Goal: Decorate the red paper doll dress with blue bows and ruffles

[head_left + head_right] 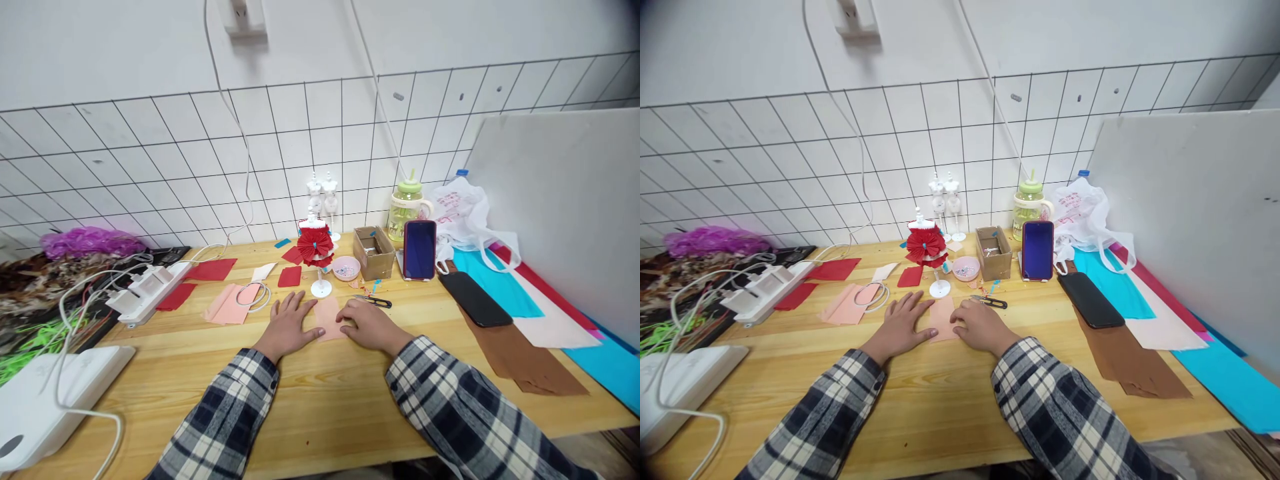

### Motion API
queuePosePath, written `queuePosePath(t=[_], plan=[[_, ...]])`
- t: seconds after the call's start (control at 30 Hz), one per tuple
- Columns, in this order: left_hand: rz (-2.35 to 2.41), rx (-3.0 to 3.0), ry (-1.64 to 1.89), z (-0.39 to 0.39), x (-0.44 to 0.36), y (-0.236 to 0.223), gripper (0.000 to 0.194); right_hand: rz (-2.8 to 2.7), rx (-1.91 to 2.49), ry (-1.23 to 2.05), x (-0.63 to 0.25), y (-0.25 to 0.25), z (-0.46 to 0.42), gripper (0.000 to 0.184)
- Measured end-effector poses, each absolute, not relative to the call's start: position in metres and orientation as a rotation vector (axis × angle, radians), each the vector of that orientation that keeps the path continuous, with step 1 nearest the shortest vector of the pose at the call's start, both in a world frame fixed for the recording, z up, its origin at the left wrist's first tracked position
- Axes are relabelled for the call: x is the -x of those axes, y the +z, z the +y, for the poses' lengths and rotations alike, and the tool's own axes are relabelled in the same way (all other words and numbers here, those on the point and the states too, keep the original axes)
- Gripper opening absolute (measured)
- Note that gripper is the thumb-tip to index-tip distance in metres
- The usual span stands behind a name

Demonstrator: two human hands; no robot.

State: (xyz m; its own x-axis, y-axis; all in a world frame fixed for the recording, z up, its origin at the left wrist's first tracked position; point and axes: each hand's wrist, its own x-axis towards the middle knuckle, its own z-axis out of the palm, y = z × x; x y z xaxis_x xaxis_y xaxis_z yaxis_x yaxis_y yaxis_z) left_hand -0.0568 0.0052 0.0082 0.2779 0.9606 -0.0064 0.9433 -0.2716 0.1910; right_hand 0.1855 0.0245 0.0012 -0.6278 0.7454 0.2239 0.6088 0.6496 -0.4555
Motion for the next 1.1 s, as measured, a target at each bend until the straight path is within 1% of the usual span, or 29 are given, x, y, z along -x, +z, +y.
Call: queuePosePath(t=[0.3,0.47,0.53,0.63,0.7,0.8,0.87,0.93,1.03,1.1], plan=[[1.759,-2.392,0.213,0.006,0.058,0.006,0.078,-2.457,1.070,0.512,-0.186,0.003,0.023,0.019],[1.727,-2.401,0.313,0.007,0.059,0.005,0.068,-2.397,1.054,0.507,-0.182,0.006,0.022,0.015],[1.681,-2.432,0.326,0.008,0.059,0.003,0.063,-2.304,1.119,0.454,-0.180,0.005,0.023,0.017],[1.546,-2.501,0.328,0.008,0.056,0.001,0.063,-2.196,1.270,0.339,-0.176,0.002,0.025,0.024],[1.485,-2.517,0.349,0.007,0.053,0.001,0.063,-2.217,1.317,0.332,-0.175,-0.001,0.027,0.025],[1.449,-2.492,0.407,0.006,0.051,0.002,0.061,-2.256,1.315,0.407,-0.175,-0.005,0.028,0.014],[1.415,-2.424,0.481,0.007,0.050,0.004,0.063,-2.213,1.288,0.469,-0.175,-0.004,0.028,0.006],[1.368,-2.261,0.616,0.007,0.050,0.006,0.067,-2.149,1.245,0.545,-0.174,-0.001,0.027,0.002],[1.224,-1.884,0.848,0.008,0.047,0.009,0.072,-2.080,1.179,0.649,-0.170,0.004,0.024,0.002],[1.111,-1.670,0.899,0.007,0.041,0.009,0.069,-2.038,1.147,0.700,-0.165,0.006,0.020,0.005]])
